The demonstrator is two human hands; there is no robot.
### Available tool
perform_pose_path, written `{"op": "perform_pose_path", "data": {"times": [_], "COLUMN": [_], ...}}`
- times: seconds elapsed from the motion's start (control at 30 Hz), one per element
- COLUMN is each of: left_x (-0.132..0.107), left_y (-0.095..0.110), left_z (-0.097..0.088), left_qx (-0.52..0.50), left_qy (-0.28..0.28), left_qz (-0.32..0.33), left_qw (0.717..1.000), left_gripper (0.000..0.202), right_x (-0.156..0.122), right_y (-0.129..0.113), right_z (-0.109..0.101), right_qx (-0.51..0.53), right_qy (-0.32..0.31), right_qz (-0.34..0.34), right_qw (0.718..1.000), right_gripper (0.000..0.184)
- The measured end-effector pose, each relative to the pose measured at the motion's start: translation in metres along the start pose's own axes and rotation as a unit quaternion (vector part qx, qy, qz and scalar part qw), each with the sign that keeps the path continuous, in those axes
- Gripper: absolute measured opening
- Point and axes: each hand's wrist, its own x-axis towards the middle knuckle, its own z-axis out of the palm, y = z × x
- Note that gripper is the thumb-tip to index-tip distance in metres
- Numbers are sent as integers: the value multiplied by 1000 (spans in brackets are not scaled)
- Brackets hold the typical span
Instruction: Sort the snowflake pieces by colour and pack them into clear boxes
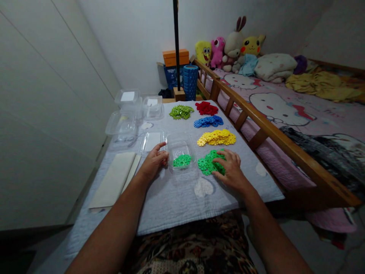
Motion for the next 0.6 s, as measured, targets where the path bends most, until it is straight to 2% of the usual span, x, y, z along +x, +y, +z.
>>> {"op": "perform_pose_path", "data": {"times": [0.17,0.3,0.37,0.47,0.6], "left_x": [0,0,1,1,1], "left_y": [0,1,1,0,-1], "left_z": [0,2,2,3,3], "left_qx": [-2,1,-1,18,49], "left_qy": [-3,10,24,43,57], "left_qz": [-2,0,6,26,42], "left_qw": [1000,1000,1000,999,996], "left_gripper": [70,68,64,60,62], "right_x": [0,4,8,20,47], "right_y": [-7,-10,-13,-22,-48], "right_z": [4,-1,-8,-21,-28], "right_qx": [-22,-7,22,91,171], "right_qy": [-17,-29,-49,-66,-42], "right_qz": [3,29,40,29,4], "right_qw": [1000,999,998,993,984], "right_gripper": [22,13,7,8,9]}}
